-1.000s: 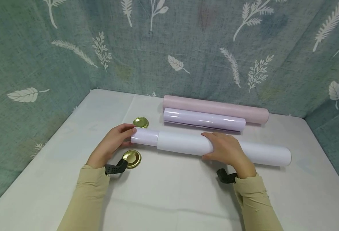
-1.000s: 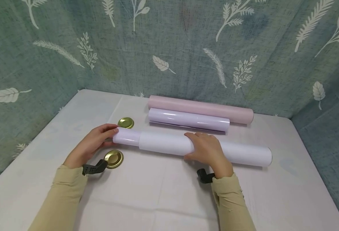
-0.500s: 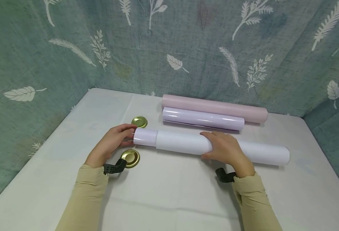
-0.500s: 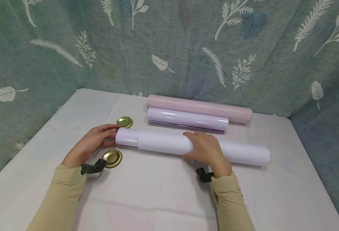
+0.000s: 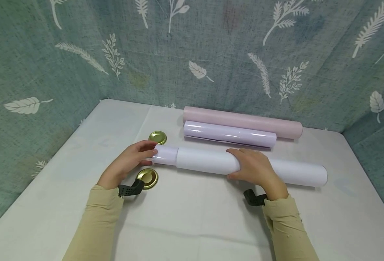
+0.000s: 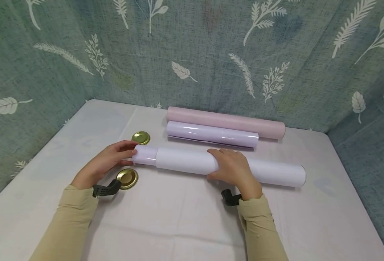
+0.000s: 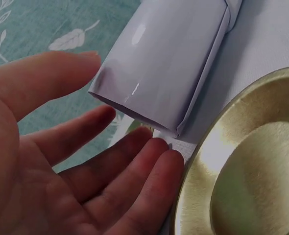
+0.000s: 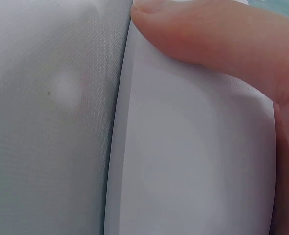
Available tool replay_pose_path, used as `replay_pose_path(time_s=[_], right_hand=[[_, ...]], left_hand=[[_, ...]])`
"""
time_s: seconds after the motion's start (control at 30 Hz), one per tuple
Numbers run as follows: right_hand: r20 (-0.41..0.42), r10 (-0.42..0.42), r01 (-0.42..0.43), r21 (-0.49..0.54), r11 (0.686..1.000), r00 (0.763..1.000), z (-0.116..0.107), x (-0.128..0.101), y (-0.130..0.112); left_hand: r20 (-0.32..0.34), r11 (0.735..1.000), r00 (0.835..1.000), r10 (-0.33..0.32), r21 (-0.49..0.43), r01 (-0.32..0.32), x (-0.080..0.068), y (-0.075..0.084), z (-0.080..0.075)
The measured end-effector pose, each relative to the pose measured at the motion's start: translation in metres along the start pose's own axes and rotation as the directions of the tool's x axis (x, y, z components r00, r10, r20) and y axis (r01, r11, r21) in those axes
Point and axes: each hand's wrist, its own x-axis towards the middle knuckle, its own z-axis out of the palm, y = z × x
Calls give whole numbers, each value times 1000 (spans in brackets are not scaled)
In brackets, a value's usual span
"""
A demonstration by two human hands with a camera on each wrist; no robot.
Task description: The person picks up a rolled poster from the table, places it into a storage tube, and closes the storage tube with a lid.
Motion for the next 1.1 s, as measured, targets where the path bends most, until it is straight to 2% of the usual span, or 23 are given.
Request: replay_pose_path(time_s=[0.17,0.3,0.63,0.87,1.1], right_hand=[[-4,1,-1,-2,1000,1000,1,0,0],[-7,-2,2,-1,1000,1000,0,1,0],[-11,-7,7,6,1000,1000,1,-1,0],[-12,-8,8,11,1000,1000,1,-1,0],[-11,4,-4,9,1000,1000,2,-1,0]], left_hand=[[42,997,998,-36,69,33,-1,2,1],[41,994,999,-35,103,31,0,1,2],[2,998,1000,-14,61,14,1,0,1],[39,999,999,-30,33,29,-3,6,6],[38,996,998,-44,81,41,-3,6,8]])
